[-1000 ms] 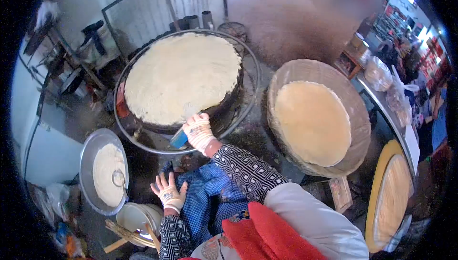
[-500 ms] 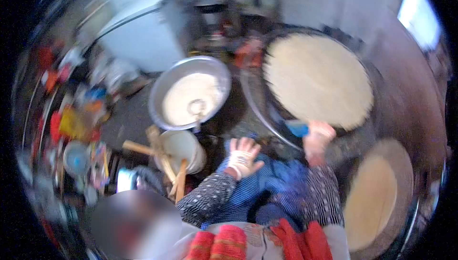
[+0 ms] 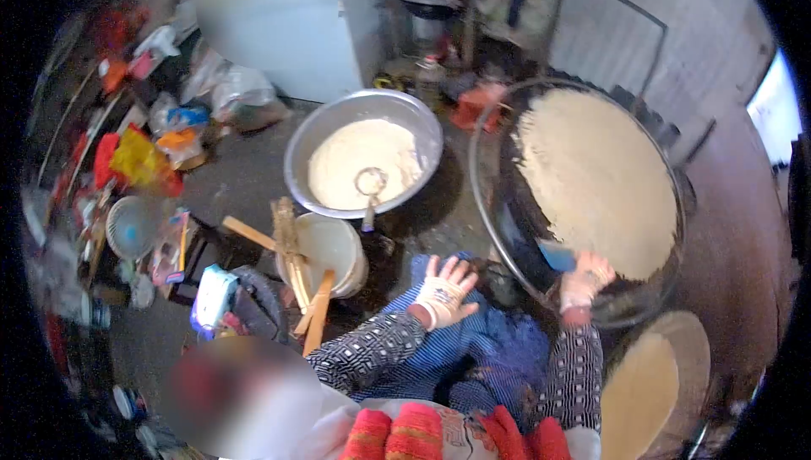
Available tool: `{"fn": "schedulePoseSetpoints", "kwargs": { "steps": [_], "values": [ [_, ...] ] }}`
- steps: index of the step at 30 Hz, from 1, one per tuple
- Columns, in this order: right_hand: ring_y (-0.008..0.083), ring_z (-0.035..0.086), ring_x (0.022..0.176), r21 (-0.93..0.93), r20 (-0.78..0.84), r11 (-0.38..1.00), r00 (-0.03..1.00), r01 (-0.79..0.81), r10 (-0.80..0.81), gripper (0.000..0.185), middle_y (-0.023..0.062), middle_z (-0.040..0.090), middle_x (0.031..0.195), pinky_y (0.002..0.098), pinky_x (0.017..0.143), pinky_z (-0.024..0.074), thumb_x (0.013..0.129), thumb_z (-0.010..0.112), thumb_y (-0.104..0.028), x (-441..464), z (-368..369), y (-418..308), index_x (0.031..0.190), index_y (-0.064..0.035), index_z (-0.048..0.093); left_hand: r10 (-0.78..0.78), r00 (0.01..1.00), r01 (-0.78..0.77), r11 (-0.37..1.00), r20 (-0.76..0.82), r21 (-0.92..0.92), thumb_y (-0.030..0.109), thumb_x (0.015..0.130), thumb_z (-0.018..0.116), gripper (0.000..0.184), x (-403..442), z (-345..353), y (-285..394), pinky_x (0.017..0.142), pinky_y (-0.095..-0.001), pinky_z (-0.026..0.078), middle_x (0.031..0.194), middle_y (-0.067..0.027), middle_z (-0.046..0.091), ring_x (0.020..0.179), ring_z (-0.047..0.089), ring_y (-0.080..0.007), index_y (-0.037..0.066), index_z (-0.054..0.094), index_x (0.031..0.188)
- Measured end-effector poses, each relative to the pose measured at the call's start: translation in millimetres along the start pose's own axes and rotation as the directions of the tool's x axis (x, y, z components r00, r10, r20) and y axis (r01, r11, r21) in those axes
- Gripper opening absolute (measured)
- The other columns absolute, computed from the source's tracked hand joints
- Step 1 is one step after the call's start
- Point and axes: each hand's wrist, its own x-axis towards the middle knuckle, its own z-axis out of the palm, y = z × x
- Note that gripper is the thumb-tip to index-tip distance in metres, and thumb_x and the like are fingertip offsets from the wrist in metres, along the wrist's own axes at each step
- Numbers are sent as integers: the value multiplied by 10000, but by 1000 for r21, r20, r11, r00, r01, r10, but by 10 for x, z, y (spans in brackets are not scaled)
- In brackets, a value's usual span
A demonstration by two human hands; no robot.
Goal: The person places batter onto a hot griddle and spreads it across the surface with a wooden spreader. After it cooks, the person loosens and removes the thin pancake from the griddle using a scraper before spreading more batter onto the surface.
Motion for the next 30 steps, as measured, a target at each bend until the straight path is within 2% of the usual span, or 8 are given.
{"fn": "schedulePoseSetpoints", "kwargs": {
  "steps": [12,17,21,25,27,28,29,30],
  "values": [
    [233,549,828,83,-104,997,995,-3,12,20,34,580,781,438,794,348,760,605,-178,133,-62,-11,759,-170,587,-23,999,20,998,-39,-67,513,795,653,702,-4,-90,26,1105,-611,163,1402,-213,409,1338,317,-412,119,484,1350],
    [233,553,861,63,-84,998,996,-16,21,171,27,578,802,422,816,335,626,661,-137,125,-66,17,775,-182,587,-227,932,126,934,-282,-335,275,742,746,652,173,64,-298,1059,-502,331,1340,-236,437,1244,413,-419,49,496,1300],
    [228,540,866,84,-99,996,995,33,-24,140,16,562,803,429,823,335,668,628,-142,114,-39,8,792,-184,579,-136,883,58,981,-450,-183,95,717,688,636,849,-125,-876,1057,-479,356,1339,-225,440,1251,422,-405,12,461,1305],
    [222,545,837,133,-77,990,996,44,-34,72,19,567,763,423,815,338,701,636,-176,162,-103,-49,755,-181,589,82,960,-34,984,-269,177,73,734,650,609,1600,-450,-1025,1130,-485,246,1415,-151,414,1357,321,-364,66,477,1318],
    [225,550,831,174,-81,983,995,66,-53,64,21,573,765,426,812,340,700,635,-178,129,-149,20,748,-177,593,239,963,-162,885,-127,436,134,792,604,525,1874,-346,-1121,1140,-508,215,1451,-115,399,1390,287,-321,79,508,1305],
    [226,553,828,195,-90,978,994,81,-64,60,22,576,767,428,811,341,700,635,-179,99,-157,49,745,-175,594,310,949,-237,824,-61,515,177,838,560,369,1955,-208,-1181,1132,-491,232,1328,-108,549,1328,404,-293,86,627,1189],
    [235,558,843,217,-111,972,992,86,-63,64,27,578,771,431,812,343,700,633,-181,27,-102,129,751,-167,598,200,949,-309,733,242,606,197,849,561,299,2060,-216,-997,1124,-474,245,1212,-92,618,1245,483,-279,103,675,1108],
    [242,562,854,210,-121,974,991,86,-61,54,30,582,775,432,811,346,702,623,-184,-19,-137,188,750,-174,600,32,862,-407,641,506,651,218,859,562,253,2134,-219,-809,1117,-458,259,1096,-75,687,1163,561,-264,120,724,1028]
  ]
}}
